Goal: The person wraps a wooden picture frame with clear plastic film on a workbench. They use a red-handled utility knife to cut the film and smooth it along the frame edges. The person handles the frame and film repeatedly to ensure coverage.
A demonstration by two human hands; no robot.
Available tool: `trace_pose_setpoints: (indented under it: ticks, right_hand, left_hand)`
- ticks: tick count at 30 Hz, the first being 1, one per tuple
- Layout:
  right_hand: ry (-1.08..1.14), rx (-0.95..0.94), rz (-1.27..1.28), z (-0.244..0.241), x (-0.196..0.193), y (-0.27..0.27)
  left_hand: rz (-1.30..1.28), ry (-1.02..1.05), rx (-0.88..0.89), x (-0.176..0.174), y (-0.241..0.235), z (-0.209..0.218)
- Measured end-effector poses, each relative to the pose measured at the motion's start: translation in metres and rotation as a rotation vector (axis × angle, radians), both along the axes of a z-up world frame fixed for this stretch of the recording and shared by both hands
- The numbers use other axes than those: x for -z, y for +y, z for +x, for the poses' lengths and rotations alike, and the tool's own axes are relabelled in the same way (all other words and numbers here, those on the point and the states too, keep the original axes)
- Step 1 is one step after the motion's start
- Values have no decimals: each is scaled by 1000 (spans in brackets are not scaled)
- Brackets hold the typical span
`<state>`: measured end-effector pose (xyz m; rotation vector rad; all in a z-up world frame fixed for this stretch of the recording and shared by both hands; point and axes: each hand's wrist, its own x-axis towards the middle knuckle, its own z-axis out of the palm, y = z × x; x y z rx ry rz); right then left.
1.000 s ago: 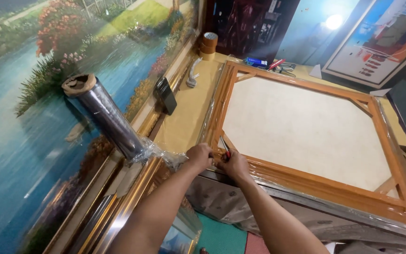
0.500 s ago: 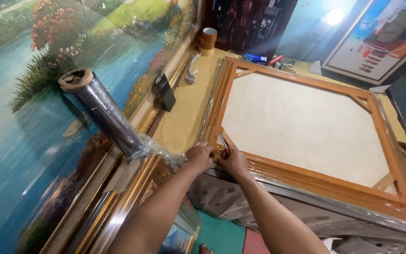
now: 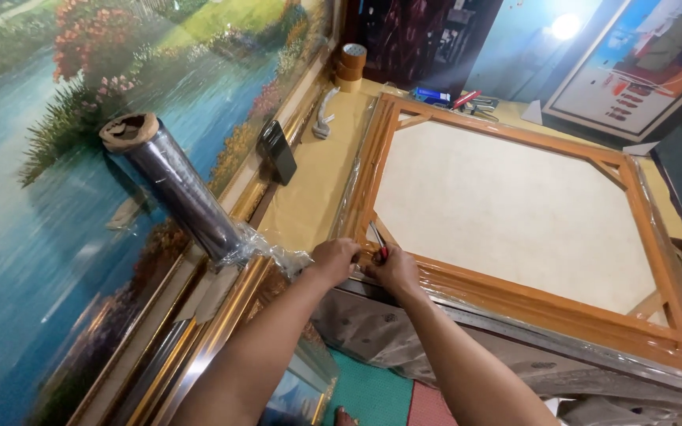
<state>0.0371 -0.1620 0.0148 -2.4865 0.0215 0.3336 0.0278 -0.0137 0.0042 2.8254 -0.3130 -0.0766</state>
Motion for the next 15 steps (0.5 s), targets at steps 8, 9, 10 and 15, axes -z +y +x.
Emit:
trace_pose_setpoints:
  ticks: [8, 9, 10, 15]
  right_hand:
    - [-3, -2, -10, -1, 0, 0]
    - [-8, -9, -16, -2, 0, 1]
    - [-8, -9, -17, -1, 3, 0]
    - [-25, 42, 94, 2, 17, -4]
  left_hand:
    - [-143, -113, -77, -1, -7, -18]
    - [-218, -134, -130, -3, -8, -23]
    - [-219, -134, -129, -4, -12, -28]
    - [-816, -92, -704, -26, -29, -62]
